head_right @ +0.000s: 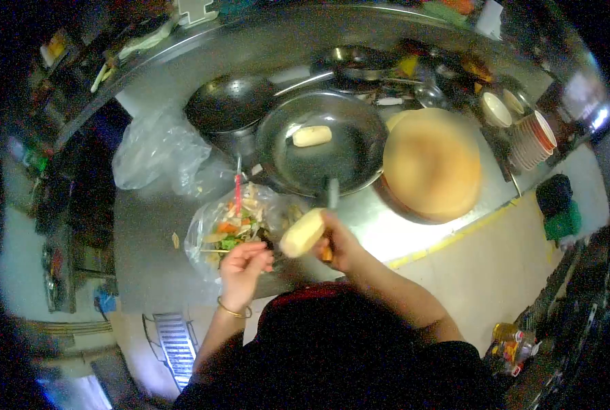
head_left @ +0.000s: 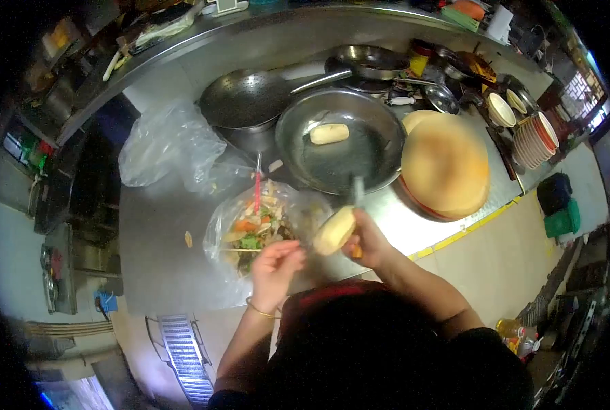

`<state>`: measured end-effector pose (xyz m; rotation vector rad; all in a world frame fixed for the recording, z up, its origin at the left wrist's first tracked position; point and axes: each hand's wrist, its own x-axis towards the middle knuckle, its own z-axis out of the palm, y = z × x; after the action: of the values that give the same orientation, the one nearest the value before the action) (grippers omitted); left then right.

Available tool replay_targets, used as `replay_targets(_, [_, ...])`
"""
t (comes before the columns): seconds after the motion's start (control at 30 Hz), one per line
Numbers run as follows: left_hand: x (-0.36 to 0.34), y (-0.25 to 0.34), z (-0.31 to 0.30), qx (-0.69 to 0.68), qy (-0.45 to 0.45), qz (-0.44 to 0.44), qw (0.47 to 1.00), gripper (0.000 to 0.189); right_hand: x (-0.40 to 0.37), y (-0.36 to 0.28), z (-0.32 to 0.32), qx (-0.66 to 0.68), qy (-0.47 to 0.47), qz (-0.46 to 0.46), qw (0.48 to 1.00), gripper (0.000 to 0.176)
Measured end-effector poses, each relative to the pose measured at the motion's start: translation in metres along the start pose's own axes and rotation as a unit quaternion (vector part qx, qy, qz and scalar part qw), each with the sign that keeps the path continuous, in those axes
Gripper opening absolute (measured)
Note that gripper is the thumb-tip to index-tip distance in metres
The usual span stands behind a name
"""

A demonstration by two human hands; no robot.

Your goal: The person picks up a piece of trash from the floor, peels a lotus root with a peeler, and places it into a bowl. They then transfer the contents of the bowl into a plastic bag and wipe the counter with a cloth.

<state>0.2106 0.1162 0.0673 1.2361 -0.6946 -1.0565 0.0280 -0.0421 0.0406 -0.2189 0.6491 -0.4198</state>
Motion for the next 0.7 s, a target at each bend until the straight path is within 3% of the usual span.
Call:
replay_targets(0.03, [0.006,-0.006,-0.012,0.016,0.026,0.025,0.999,0.032,-0.012,-0.013,0.012,0.033,0.071,-0.026,0.997,0.033])
replay_targets(0.07, [0.011,-0.008,-0.024,0.033,0.051,0.048,0.997,0.036,-0.007,-0.026,0.0,0.066,0.049,-0.065,0.994,0.035])
replay_targets(0.1, [0.014,0.003,-0.029,0.207,0.058,0.117,0.97,0.04,-0.009,-0.041,-0.003,0.068,0.039,-0.099,0.992,0.035])
replay_targets(0.13, [0.019,0.022,-0.03,0.373,0.061,0.183,0.908,0.044,-0.008,-0.056,0.0,0.065,0.077,-0.137,0.985,0.036])
replay_targets(0.17, [0.022,0.032,-0.033,0.524,0.062,0.245,0.813,0.049,-0.009,-0.068,0.004,0.04,0.115,-0.175,0.977,0.036])
replay_targets(0.27, [0.026,0.03,-0.053,0.47,-0.013,0.132,0.873,0.06,-0.017,-0.09,0.013,-0.141,0.192,-0.264,0.935,0.033])
replay_targets(0.33, [0.027,0.048,-0.057,0.202,-0.118,0.036,0.972,0.059,-0.026,-0.088,0.007,-0.235,0.205,-0.305,0.9,0.029])
replay_targets(0.37, [0.03,0.046,-0.061,0.02,-0.149,0.005,0.989,0.058,-0.031,-0.081,0.004,-0.277,0.216,-0.327,0.877,0.03])
replay_targets(0.4, [0.031,0.042,-0.067,-0.165,-0.17,-0.024,0.971,0.058,-0.037,-0.071,-0.002,-0.319,0.225,-0.344,0.854,0.032])
replay_targets(0.43, [0.046,0.024,-0.076,0.119,-0.101,-0.055,0.986,0.057,-0.037,-0.06,-0.021,-0.366,0.199,-0.38,0.825,0.027])
replay_targets(0.47, [0.046,0.012,-0.081,0.141,-0.074,-0.024,0.987,0.057,-0.039,-0.049,-0.037,-0.442,0.21,-0.397,0.776,0.022])
replay_targets(0.5, [0.05,0.005,-0.082,0.165,-0.048,0.011,0.985,0.058,-0.037,-0.042,-0.07,-0.545,0.222,-0.427,0.686,0.025])
replay_targets(0.53, [0.058,0.004,-0.08,0.192,-0.028,0.047,0.98,0.058,-0.049,-0.036,-0.072,-0.6,0.207,-0.418,0.65,0.025])
replay_targets(0.57, [0.054,0.024,-0.067,-0.019,-0.016,-0.008,1.0,0.063,-0.058,-0.031,-0.081,-0.64,0.225,-0.36,0.641,0.025])
replay_targets(0.63, [0.048,0.04,-0.064,-0.273,-0.075,-0.016,0.959,0.067,-0.07,-0.022,-0.086,-0.703,0.272,-0.27,0.6,0.026])
replay_targets(0.67, [0.049,0.045,-0.065,-0.392,-0.108,-0.011,0.914,0.069,-0.07,-0.024,-0.086,-0.728,0.294,-0.231,0.574,0.026])
replay_targets(0.7, [0.049,0.044,-0.067,-0.407,-0.099,-0.022,0.908,0.074,-0.067,-0.028,-0.091,-0.751,0.305,-0.172,0.559,0.03])
